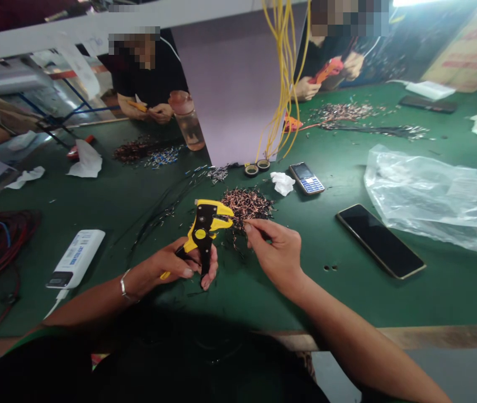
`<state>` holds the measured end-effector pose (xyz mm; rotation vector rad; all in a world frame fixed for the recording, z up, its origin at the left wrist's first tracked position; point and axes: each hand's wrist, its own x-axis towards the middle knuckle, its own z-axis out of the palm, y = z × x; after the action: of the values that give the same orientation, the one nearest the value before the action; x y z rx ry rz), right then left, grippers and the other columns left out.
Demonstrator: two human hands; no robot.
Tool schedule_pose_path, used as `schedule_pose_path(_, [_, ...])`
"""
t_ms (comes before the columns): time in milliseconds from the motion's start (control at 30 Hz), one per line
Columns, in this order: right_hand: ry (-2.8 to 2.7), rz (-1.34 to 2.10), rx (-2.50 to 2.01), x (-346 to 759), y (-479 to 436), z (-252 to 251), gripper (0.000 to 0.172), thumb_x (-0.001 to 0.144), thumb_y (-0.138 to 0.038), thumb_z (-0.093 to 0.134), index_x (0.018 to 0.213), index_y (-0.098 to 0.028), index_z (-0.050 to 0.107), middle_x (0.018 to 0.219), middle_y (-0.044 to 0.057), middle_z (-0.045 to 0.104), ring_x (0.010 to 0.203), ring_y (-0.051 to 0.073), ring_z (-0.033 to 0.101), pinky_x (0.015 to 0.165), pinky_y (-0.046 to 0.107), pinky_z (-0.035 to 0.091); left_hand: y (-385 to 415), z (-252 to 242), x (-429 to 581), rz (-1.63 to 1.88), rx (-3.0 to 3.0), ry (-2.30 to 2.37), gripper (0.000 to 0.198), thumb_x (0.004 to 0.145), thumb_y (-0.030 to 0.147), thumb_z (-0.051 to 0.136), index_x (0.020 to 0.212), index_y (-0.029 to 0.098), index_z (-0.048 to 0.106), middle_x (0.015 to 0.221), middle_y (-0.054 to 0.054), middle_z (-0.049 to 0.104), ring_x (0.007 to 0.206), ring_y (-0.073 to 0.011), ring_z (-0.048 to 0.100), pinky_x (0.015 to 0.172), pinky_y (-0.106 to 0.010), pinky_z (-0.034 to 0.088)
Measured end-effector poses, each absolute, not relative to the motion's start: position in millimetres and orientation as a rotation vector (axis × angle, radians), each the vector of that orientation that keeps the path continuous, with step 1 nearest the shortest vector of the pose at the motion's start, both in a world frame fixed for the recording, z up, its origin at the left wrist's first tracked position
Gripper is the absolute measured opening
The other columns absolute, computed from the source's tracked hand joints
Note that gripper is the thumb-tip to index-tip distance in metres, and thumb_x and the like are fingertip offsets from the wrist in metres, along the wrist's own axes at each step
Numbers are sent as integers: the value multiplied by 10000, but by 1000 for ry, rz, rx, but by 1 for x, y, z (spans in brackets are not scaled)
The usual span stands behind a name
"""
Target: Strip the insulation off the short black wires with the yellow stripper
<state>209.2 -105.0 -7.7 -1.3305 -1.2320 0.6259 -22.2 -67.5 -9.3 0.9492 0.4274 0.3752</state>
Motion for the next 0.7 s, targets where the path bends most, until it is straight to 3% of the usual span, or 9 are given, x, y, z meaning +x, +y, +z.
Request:
schedule_pose_path(100, [-987, 996, -1212, 209, -101, -9, 114, 739, -289, 732, 771, -189, 778, 461, -28, 613, 358, 76, 454, 353, 217, 367, -67, -10, -22, 373, 937, 413, 404, 595, 152, 681, 995, 103, 660, 876, -122, 706, 707, -218, 655, 687, -361, 525])
schedule_pose_path(233, [-813, 1226, -1126, 209, -98, -8, 130, 684, -294, 780, 736, -174, 772, 443, -18, 606, 346, 62, 436, 339, 203, 298, -68, -12, -23, 372, 913, 382, 423, 602, 171, 681, 1015, 90, 644, 850, -126, 703, 692, -223, 649, 677, -374, 535])
schedule_pose_path(700, [-874, 1240, -1125, 209, -99, -7, 112, 708, -287, 747, 737, -184, 778, 440, -24, 608, 341, 63, 436, 333, 200, 303, -67, -12, -23, 418, 927, 398, 417, 590, 143, 651, 1004, 90, 661, 891, -131, 711, 719, -228, 668, 701, -374, 527])
